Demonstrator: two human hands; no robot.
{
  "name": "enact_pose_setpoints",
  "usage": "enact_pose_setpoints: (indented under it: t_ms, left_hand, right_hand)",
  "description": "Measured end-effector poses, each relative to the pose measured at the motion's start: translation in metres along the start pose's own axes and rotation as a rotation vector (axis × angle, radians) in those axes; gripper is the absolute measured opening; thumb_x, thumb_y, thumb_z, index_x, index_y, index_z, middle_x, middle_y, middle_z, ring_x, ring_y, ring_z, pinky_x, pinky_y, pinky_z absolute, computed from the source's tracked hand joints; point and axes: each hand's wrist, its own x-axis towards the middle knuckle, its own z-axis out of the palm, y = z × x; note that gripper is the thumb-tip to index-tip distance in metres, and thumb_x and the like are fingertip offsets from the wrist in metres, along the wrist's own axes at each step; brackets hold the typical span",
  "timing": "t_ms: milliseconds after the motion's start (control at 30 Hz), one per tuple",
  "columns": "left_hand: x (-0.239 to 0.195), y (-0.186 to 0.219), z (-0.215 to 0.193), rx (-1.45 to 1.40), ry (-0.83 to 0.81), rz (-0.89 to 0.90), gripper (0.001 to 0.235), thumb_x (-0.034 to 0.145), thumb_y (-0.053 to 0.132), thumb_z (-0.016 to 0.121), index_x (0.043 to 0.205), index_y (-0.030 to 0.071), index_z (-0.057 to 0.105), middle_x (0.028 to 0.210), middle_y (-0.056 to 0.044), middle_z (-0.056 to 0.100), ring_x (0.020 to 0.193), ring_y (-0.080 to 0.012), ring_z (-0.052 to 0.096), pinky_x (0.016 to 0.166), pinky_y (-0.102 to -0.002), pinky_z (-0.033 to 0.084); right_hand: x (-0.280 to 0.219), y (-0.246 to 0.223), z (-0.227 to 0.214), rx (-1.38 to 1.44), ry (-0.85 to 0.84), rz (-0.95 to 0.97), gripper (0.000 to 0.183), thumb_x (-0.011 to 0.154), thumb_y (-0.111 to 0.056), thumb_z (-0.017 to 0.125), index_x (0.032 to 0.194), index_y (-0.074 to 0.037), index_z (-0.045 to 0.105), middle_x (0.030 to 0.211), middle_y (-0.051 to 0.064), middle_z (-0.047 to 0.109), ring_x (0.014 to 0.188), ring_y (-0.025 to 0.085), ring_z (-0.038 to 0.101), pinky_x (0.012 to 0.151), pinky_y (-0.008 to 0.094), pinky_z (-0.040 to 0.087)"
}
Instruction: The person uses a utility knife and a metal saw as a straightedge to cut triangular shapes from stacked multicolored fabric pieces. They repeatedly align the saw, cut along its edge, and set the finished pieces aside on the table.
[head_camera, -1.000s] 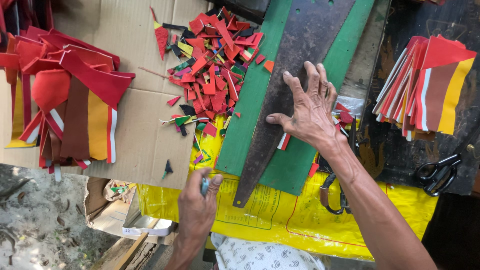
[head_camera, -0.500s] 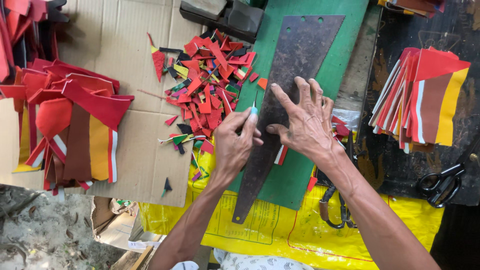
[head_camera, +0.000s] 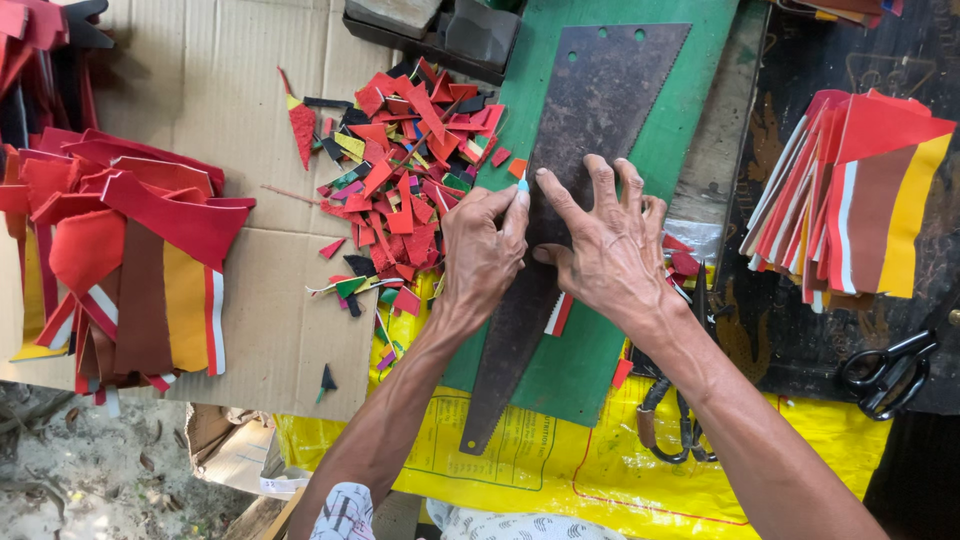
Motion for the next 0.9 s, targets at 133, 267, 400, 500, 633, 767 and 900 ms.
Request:
enact_pose_setpoints:
  t_ms: [133,267,400,500,633,767,900]
  left_hand:
    - [0.000,-0.002,0.000,0.166,0.048,0.157,0.020,0.101,0.014,0.064,0.094,-0.003,0.072,0.070,-0.015,0.057,0.060,-0.0256,0.059,0.056,-0.042,0.045]
    - [0.002,-0.010,0.005,0.261,0.017,0.212,0.018,0.099,0.009,0.063,0.089,-0.005,0.068,0.068,-0.019,0.055,0.065,-0.0334,0.057,0.060,-0.047,0.043]
    - [0.003,-0.018,0.008,0.323,0.017,0.309,0.013,0.096,0.003,0.061,0.086,-0.006,0.065,0.069,-0.021,0.054,0.067,-0.0369,0.057,0.060,-0.048,0.043]
    - [0.001,-0.019,0.010,0.320,0.010,0.311,0.011,0.095,0.001,0.061,0.086,-0.006,0.064,0.070,-0.022,0.055,0.068,-0.0379,0.058,0.061,-0.049,0.044]
    - [-0.004,-0.020,0.010,0.322,0.021,0.318,0.012,0.094,0.000,0.062,0.084,-0.005,0.063,0.071,-0.022,0.056,0.069,-0.0382,0.059,0.062,-0.050,0.045]
    - [-0.013,-0.019,0.005,0.331,0.000,0.287,0.010,0.093,0.000,0.063,0.086,-0.007,0.064,0.073,-0.023,0.056,0.069,-0.0399,0.059,0.062,-0.050,0.046]
    - [-0.029,-0.019,-0.004,0.373,-0.025,0.267,0.009,0.094,0.002,0.063,0.090,-0.005,0.066,0.074,-0.022,0.058,0.070,-0.0394,0.060,0.061,-0.049,0.045]
  right_hand:
    - [-0.001,0.001,0.001,-0.001,0.006,-0.008,0.084,0.074,-0.034,0.084,0.150,-0.027,0.049,0.148,0.025,0.037,0.137,0.049,0.032,0.096,0.065,0.034]
    - [-0.002,0.004,0.003,-0.017,0.012,-0.024,0.085,0.074,-0.032,0.083,0.152,-0.027,0.049,0.149,0.025,0.037,0.137,0.049,0.033,0.096,0.065,0.035]
    - [-0.002,0.004,0.003,-0.027,0.028,-0.037,0.086,0.074,-0.032,0.084,0.153,-0.026,0.048,0.149,0.025,0.037,0.136,0.049,0.033,0.095,0.065,0.036]
    - [-0.002,0.003,0.002,-0.034,0.022,-0.040,0.087,0.073,-0.032,0.084,0.152,-0.026,0.048,0.149,0.026,0.037,0.136,0.049,0.033,0.094,0.064,0.037]
    - [-0.002,0.002,0.003,-0.024,0.008,-0.016,0.086,0.074,-0.031,0.084,0.152,-0.025,0.048,0.150,0.025,0.037,0.137,0.049,0.034,0.095,0.064,0.037]
    - [-0.001,0.001,0.000,-0.010,0.027,-0.028,0.086,0.072,-0.035,0.085,0.150,-0.025,0.049,0.147,0.026,0.037,0.135,0.050,0.033,0.095,0.065,0.036]
    - [-0.003,-0.001,0.000,-0.007,0.015,-0.028,0.086,0.073,-0.035,0.084,0.150,-0.024,0.049,0.148,0.027,0.037,0.135,0.051,0.033,0.095,0.065,0.036]
